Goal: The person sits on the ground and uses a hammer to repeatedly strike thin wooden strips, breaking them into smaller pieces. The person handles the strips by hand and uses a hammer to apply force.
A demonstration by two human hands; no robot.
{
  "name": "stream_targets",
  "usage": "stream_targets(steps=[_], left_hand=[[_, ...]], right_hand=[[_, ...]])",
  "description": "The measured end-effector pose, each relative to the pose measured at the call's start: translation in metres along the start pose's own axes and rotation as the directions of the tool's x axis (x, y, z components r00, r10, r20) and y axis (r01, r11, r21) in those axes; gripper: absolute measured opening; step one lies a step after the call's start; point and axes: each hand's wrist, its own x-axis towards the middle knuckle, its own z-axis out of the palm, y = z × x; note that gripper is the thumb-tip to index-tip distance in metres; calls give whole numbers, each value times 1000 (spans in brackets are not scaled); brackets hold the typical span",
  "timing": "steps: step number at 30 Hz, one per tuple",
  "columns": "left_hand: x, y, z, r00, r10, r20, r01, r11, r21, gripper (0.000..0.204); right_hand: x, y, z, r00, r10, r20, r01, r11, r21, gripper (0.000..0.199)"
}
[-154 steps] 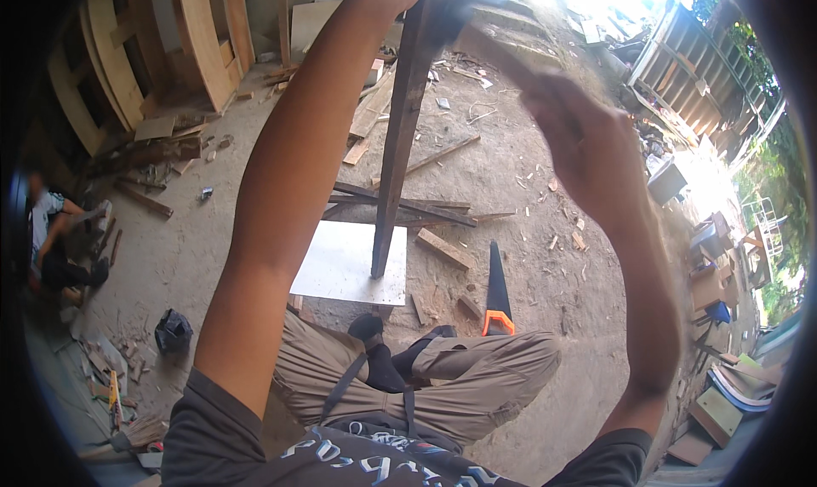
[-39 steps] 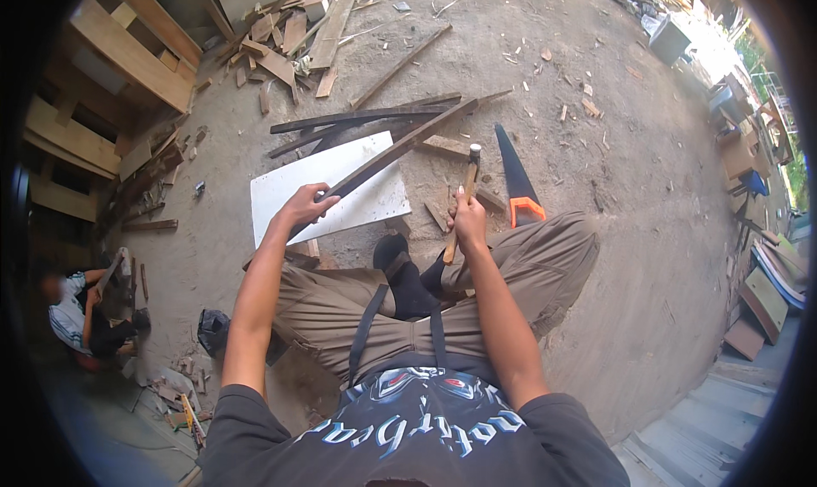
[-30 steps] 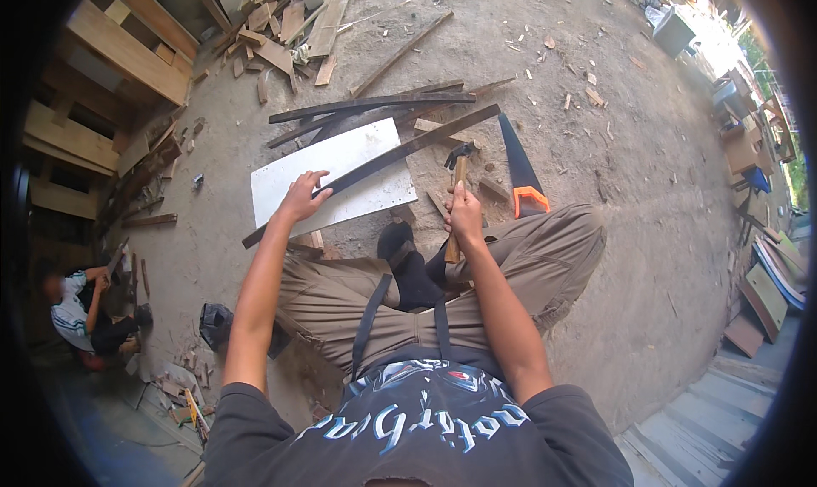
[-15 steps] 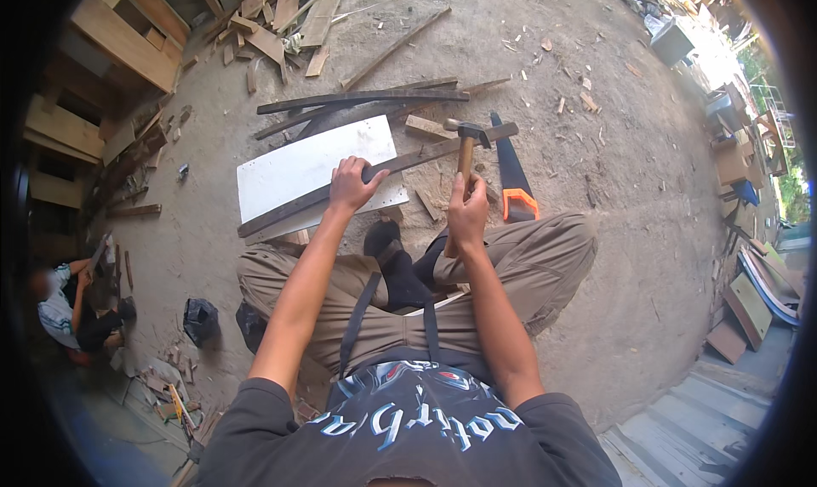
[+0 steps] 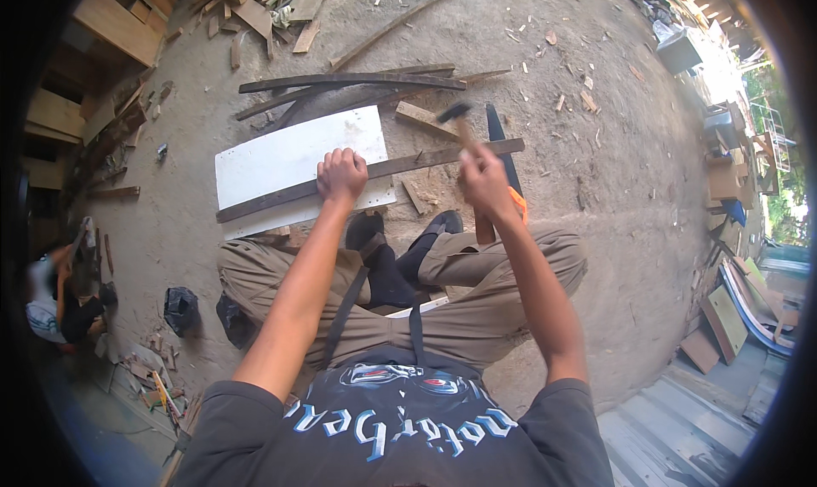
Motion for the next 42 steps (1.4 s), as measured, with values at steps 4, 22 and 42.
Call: stream_targets(steps=[4, 22, 42], left_hand=[[-3, -6, 0, 999, 24, -24, -23, 998, 52, 25], [2, -4, 0, 992, 96, -83, -92, 995, 44, 20], [6, -3, 2, 994, 70, -82, -67, 997, 31, 21]], right_hand=[[-12, -31, -13, 904, 253, 343, -204, 964, -172, 38], [-6, -20, -9, 852, 416, 319, -298, 885, -358, 30], [-39, 21, 11, 889, 439, 131, -456, 818, 352, 18]])
